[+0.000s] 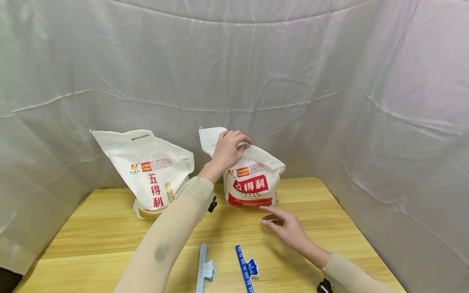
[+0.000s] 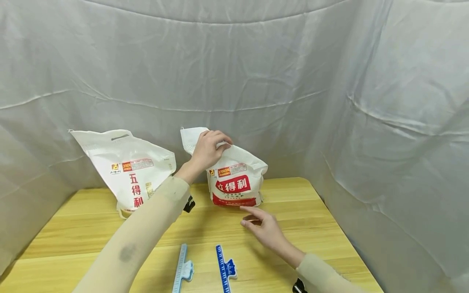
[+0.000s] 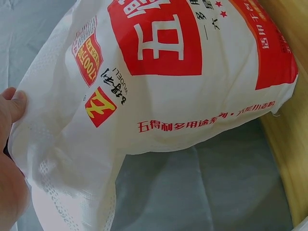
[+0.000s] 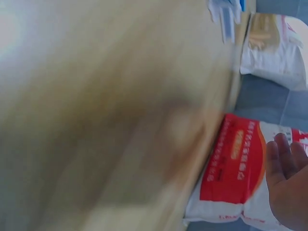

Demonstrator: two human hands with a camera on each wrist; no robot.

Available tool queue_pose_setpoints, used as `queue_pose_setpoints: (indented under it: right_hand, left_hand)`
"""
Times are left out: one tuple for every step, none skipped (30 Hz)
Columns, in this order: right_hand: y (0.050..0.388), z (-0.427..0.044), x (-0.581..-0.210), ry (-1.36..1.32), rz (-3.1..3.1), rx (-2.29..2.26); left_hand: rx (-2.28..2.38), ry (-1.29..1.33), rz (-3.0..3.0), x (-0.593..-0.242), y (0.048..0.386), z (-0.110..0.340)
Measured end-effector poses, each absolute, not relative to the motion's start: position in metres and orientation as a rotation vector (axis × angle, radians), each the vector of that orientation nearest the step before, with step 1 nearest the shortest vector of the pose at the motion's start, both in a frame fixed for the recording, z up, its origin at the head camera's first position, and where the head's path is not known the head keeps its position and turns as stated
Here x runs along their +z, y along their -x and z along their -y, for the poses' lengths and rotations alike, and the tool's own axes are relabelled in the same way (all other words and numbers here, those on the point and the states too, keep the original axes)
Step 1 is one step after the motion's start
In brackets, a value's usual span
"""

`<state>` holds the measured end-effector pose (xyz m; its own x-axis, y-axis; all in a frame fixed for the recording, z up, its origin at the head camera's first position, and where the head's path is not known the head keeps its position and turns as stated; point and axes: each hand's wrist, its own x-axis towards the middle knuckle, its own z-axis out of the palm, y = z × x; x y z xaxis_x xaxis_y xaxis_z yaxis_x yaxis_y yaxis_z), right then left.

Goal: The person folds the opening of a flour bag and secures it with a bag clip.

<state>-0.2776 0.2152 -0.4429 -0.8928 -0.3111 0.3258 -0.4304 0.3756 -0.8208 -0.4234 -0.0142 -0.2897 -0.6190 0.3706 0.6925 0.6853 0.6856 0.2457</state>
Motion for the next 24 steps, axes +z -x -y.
queue_pose_setpoints:
  right_hand:
    - [0.276,-0.214,-0.445,-0.685,2.521,1.56]
    - [0.274,-0.214,-0.447,-0.695,2.534,1.567]
    - [0.272,-0.213,-0.449,-0.707,2.546,1.579]
    - [0.271,-0.212,-0.451,-0.716,2.562,1.585]
    - [0.269,-0.211,-0.452,-0.727,2.577,1.601]
    - [0.268,-0.211,-0.454,-0.733,2.597,1.609]
    - [0.266,-0.21,-0.455,-0.739,2.617,1.623]
    - [0.265,-0.209,-0.456,-0.744,2.645,1.634]
    - [0.264,-0.209,-0.457,-0.755,2.67,1.641]
    - [0.263,-0.208,-0.457,-0.768,2.696,1.639]
    - [0.262,-0.207,-0.458,-0.783,2.717,1.643]
    - [0.261,-0.207,-0.459,-0.798,2.742,1.631]
    - [0.26,-0.206,-0.46,-0.82,2.762,1.628]
    - [0.26,-0.205,-0.46,-0.839,2.783,1.62]
    - [0.259,-0.204,-0.461,-0.856,2.801,1.617]
    - [0.258,-0.203,-0.461,-0.869,2.821,1.612]
    - [0.257,-0.203,-0.461,-0.877,2.843,1.614]
    - [0.257,-0.202,-0.462,-0.877,2.869,1.607]
    - [0.256,-0.202,-0.462,-0.873,2.892,1.606]
    - [0.256,-0.202,-0.462,-0.868,2.913,1.6]
    - [0.255,-0.201,-0.463,-0.865,2.93,1.593]
    - [0.254,-0.201,-0.463,-0.866,2.942,1.585]
    - [0.254,-0.201,-0.464,-0.863,2.952,1.58]
    - [0.253,-0.201,-0.465,-0.862,2.96,1.571]
  left_hand:
    - [-0.668,0.805,2.281,-0.29,0.423,0.014]
    - [-0.669,0.804,2.282,-0.29,0.423,0.014]
    - [-0.67,0.804,2.282,-0.29,0.423,0.014]
    - [-0.67,0.805,2.281,-0.29,0.423,0.014]
    - [-0.668,0.805,2.281,-0.29,0.423,0.014]
    - [-0.666,0.806,2.281,-0.29,0.423,0.014]
    - [-0.664,0.807,2.282,-0.29,0.424,0.014]
    - [-0.662,0.809,2.283,-0.29,0.424,0.013]
    - [-0.661,0.809,2.287,-0.29,0.424,0.013]
    - [-0.66,0.81,2.289,-0.29,0.425,0.013]
    - [-0.659,0.809,2.292,-0.291,0.425,0.013]
    - [-0.659,0.809,2.294,-0.291,0.425,0.013]
    - [-0.66,0.809,2.297,-0.291,0.425,0.013]
    - [-0.66,0.808,2.298,-0.291,0.425,0.013]
    - [-0.661,0.806,2.298,-0.291,0.425,0.013]
    - [-0.662,0.805,2.298,-0.291,0.425,0.013]
    - [-0.663,0.804,2.298,-0.291,0.425,0.013]
    - [-0.665,0.803,2.298,-0.291,0.424,0.013]
    - [-0.666,0.802,2.298,-0.291,0.424,0.013]
    - [-0.666,0.801,2.297,-0.291,0.424,0.013]
    - [-0.667,0.8,2.297,-0.291,0.424,0.013]
    - [-0.667,0.8,2.298,-0.291,0.424,0.013]
    - [-0.668,0.8,2.298,-0.292,0.424,0.013]
    - [-0.668,0.8,2.299,-0.292,0.424,0.013]
